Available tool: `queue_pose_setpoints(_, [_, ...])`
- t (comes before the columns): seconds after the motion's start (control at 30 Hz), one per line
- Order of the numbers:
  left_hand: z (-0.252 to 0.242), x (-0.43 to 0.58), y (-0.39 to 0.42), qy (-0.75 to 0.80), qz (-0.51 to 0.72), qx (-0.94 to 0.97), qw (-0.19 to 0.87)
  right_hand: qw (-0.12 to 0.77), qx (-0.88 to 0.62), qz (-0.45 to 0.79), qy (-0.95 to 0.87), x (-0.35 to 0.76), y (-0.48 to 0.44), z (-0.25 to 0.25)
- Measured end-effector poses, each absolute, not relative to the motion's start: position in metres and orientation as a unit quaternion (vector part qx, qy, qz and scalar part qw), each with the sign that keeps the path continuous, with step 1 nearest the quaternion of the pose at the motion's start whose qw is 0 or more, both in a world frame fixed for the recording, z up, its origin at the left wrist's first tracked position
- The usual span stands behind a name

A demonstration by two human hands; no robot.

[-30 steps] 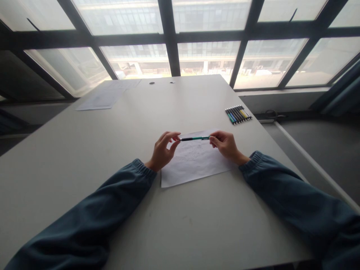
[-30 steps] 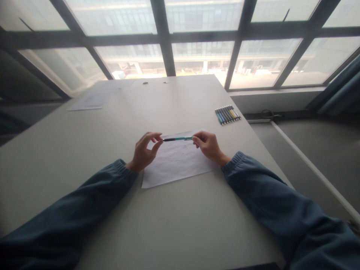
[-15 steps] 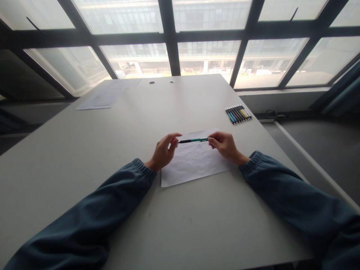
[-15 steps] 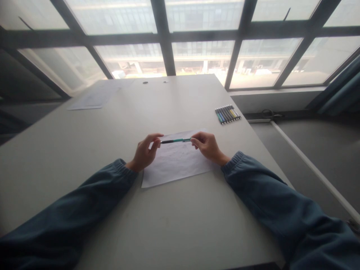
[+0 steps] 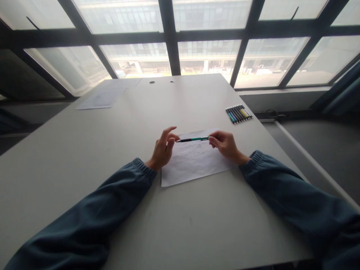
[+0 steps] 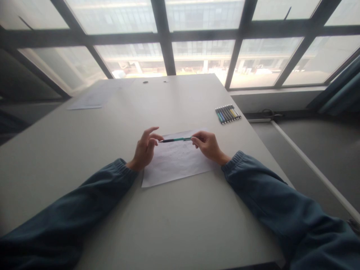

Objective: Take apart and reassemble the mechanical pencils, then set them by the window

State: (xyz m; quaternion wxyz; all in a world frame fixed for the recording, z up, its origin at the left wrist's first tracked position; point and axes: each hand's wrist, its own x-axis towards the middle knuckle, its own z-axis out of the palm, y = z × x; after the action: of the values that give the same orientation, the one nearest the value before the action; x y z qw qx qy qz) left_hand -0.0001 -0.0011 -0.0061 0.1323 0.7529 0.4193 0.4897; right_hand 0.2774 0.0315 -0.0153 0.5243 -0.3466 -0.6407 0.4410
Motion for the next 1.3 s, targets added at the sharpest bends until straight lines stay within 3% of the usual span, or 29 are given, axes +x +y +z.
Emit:
queue_pose_setpoints(0.33, [-0.005, 0.003, 0.0, 0.37, 0.509, 0.777, 0.014, 0.53, -0.36, 0.432, -0.635, 0.277, 0.031, -0.013])
queue_pose_setpoints(1.3, [-0.002, 0.003, -0.003, 0.408, 0.447, 0.787, 0.122, 0.529, -0.34, 0.435, -0.645, 0.279, 0.03, -0.014])
